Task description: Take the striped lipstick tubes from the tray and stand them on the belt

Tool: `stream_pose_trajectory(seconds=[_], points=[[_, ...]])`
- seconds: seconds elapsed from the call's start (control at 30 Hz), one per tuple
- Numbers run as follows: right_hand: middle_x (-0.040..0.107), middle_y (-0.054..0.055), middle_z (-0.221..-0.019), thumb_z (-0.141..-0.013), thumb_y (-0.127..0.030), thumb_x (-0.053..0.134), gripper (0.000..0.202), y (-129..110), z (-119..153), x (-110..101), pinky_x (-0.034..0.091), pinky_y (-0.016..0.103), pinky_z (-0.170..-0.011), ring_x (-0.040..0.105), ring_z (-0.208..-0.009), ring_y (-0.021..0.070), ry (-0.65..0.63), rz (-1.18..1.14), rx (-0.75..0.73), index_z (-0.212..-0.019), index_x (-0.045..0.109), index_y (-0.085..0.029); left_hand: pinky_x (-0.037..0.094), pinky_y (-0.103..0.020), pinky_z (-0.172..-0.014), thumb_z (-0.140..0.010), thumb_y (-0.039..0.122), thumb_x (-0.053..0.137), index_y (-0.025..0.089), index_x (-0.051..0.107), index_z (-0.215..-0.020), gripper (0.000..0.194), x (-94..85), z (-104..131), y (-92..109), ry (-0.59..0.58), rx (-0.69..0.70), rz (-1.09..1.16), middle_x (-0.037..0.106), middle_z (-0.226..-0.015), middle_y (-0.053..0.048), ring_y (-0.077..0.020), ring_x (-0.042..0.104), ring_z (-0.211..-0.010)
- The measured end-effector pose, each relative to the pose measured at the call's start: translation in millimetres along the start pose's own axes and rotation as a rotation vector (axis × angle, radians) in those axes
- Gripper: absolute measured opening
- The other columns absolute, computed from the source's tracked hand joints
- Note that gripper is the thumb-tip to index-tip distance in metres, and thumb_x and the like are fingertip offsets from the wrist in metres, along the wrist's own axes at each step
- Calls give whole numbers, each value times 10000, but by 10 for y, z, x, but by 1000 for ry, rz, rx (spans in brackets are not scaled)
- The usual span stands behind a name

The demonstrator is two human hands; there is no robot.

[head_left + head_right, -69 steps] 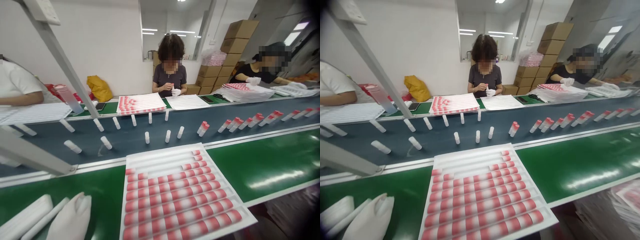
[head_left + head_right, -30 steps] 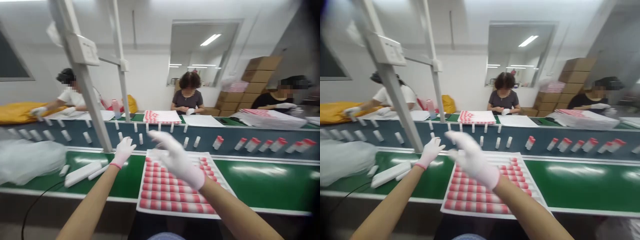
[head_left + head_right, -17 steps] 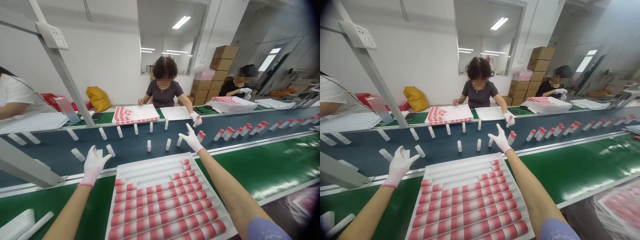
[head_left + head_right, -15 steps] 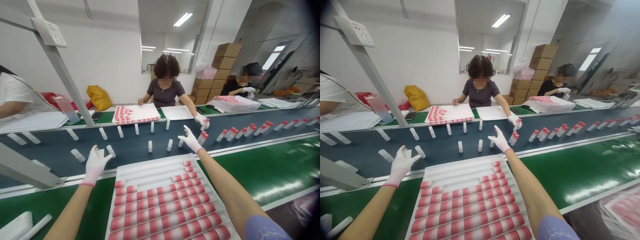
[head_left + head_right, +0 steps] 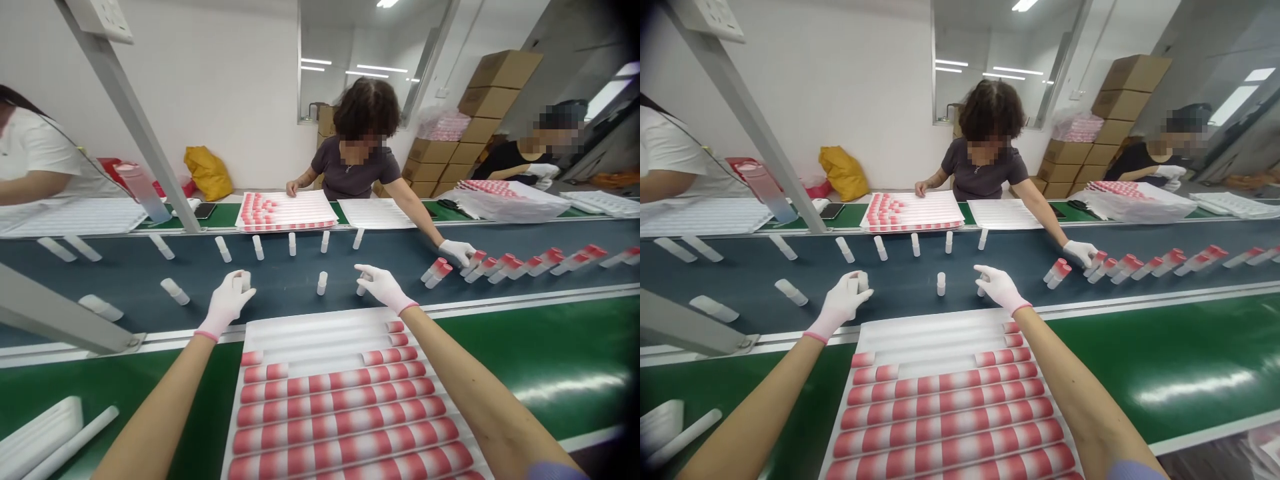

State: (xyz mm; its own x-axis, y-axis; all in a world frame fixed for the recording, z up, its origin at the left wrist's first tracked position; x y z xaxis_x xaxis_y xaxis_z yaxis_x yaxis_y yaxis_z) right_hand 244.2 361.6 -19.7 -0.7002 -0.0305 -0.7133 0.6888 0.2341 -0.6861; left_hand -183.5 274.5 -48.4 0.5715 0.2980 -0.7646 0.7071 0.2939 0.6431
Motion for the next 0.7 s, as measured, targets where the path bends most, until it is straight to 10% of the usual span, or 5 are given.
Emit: stream_pose_trajectory(seconds=[0.17, 0.33, 0.5, 0.7], points=[[639, -38, -676, -861, -295, 611, 547, -284, -57, 92, 510, 298, -816, 644, -752, 173, -49, 93, -4, -1402, 558, -232, 506, -305, -832, -806, 367, 641, 253, 569, -1234, 449, 52, 85, 139, -42, 32, -55, 741, -1011, -45, -246, 709, -919], [681, -56, -757, -772, -154, 636, 735, -734, -175, 462, 497, 256, -774, 639, -680, 132, -311, 132, -91, -1477, 475, -290, 478, -301, -777, -817, 396, 628, 273, 595, -1154, 360, -392, 696, -82, -91, 10, -157, 730, -967, -30, -253, 702, -905], [754, -9, -794, -740, -117, 630, 346, -952, -230, 791, 491, 261, -877, 703, -852, 172, -499, 132, -104, -1071, 696, -198, 450, -300, -706, -889, 340, 528, 258, 627, -1065, 218, -667, 1469, -648, -203, -47, -425, 724, -999, -47, -240, 706, -850], [780, 78, -901, -877, -283, 564, 123, -1416, 78, 910, 429, 218, -508, 707, -650, 152, -525, -16, -72, -944, 565, -180, 443, -368, -746, -879, 286, 557, 215, 681, -999, 187, -755, 1744, -911, -122, 9, -553, 718, -878, -81, -294, 662, -877]])
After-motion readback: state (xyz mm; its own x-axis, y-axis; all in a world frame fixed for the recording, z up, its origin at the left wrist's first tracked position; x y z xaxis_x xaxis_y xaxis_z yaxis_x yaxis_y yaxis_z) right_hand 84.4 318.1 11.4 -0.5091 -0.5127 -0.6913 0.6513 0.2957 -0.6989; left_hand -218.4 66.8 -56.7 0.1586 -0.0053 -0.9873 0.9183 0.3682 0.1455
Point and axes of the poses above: each hand's wrist, its own z-axis away from the middle knuckle, its own x-axis out of the palm, y = z × x, the point moved 10 cm from there along -z, towards the middle knuckle
